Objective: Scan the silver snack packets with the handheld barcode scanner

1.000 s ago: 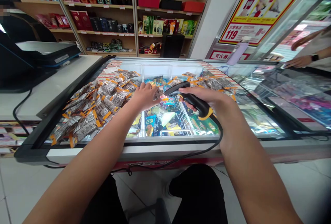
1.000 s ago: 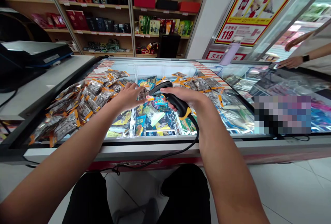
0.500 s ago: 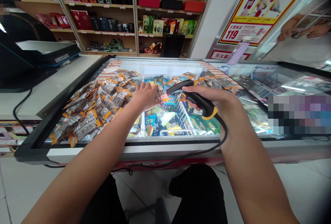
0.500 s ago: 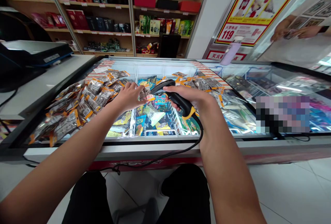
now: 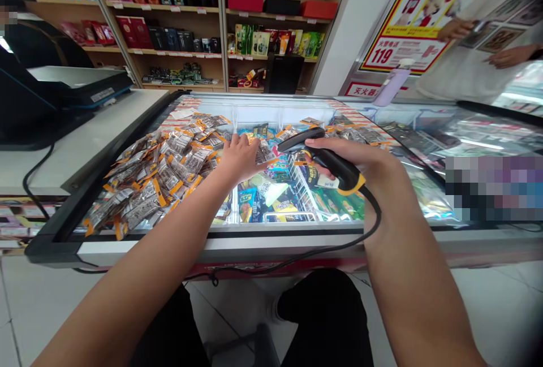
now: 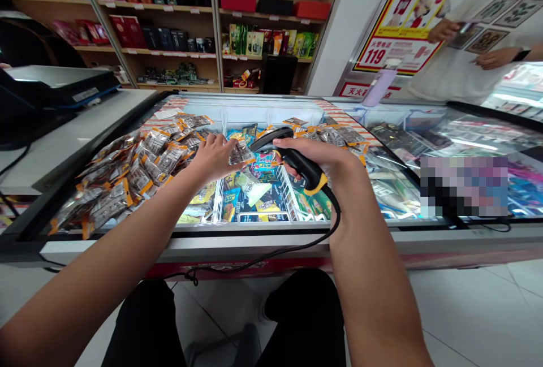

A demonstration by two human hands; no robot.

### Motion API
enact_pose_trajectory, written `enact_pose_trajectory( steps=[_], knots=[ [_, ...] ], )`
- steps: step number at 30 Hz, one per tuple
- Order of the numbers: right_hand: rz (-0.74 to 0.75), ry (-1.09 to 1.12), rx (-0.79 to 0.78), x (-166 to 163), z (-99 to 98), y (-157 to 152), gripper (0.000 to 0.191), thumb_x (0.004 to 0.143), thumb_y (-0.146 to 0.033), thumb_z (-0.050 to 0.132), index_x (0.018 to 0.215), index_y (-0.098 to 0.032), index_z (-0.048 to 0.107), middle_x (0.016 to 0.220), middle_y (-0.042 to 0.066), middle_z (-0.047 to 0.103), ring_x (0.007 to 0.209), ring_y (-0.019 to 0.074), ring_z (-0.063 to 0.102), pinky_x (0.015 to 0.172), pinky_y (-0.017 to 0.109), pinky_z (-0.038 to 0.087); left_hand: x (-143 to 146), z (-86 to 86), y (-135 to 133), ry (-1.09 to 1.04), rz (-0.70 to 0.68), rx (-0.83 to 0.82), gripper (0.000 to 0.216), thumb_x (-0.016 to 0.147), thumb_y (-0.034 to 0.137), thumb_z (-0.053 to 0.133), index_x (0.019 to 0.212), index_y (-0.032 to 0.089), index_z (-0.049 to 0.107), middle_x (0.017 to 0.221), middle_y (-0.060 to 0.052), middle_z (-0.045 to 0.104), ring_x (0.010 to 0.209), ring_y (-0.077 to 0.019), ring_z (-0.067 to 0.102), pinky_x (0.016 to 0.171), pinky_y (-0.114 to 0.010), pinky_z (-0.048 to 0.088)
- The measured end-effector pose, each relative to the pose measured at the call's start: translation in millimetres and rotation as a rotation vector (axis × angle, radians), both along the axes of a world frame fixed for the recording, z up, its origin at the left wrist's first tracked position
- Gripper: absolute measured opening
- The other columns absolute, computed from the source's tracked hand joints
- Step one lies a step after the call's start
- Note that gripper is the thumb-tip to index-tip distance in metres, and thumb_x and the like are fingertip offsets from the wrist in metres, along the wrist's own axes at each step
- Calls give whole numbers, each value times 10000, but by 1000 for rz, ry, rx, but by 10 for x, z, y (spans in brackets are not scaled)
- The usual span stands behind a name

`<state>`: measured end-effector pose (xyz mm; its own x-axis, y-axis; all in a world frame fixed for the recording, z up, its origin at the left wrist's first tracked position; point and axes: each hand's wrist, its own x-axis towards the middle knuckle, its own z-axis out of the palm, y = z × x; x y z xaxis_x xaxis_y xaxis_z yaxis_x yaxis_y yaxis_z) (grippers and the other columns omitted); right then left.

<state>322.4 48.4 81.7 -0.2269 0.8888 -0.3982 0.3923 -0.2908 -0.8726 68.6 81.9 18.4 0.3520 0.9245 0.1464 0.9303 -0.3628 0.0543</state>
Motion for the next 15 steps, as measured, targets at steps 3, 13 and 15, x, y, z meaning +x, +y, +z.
enact_pose_trajectory(
  steps=[3, 13, 15],
  knots=[
    [16, -13, 1, 29, -11, 13, 449, 896, -643, 719, 741, -228, 643, 540, 60, 595, 459, 172, 513, 381, 292, 453, 3, 2, -3, 2, 5, 2, 741, 971, 756, 515, 1476, 214, 528, 1449, -212, 552, 1411, -443, 451, 1154, -571, 399],
    [-86, 135, 81, -181, -113, 128, 442, 1022, -603, 588, 821, -214, 650, 660, 85, 693, 527, 179, 623, 457, 274, 541, 99, -22, -94, -126, -217, -196, 822, 987, 776, 432, 1677, 343, 322, 1680, -170, 385, 1607, -451, 269, 1250, -614, 303],
    [-89, 239, 82, -279, -178, 162, 443, 1056, -585, 539, 845, -211, 651, 717, 97, 724, 593, 197, 683, 531, 287, 598, 141, -30, -114, -131, -256, -237, 857, 996, 769, 409, 1705, 317, 246, 1745, -170, 290, 1645, -452, 181, 1279, -625, 240]
  ],
)
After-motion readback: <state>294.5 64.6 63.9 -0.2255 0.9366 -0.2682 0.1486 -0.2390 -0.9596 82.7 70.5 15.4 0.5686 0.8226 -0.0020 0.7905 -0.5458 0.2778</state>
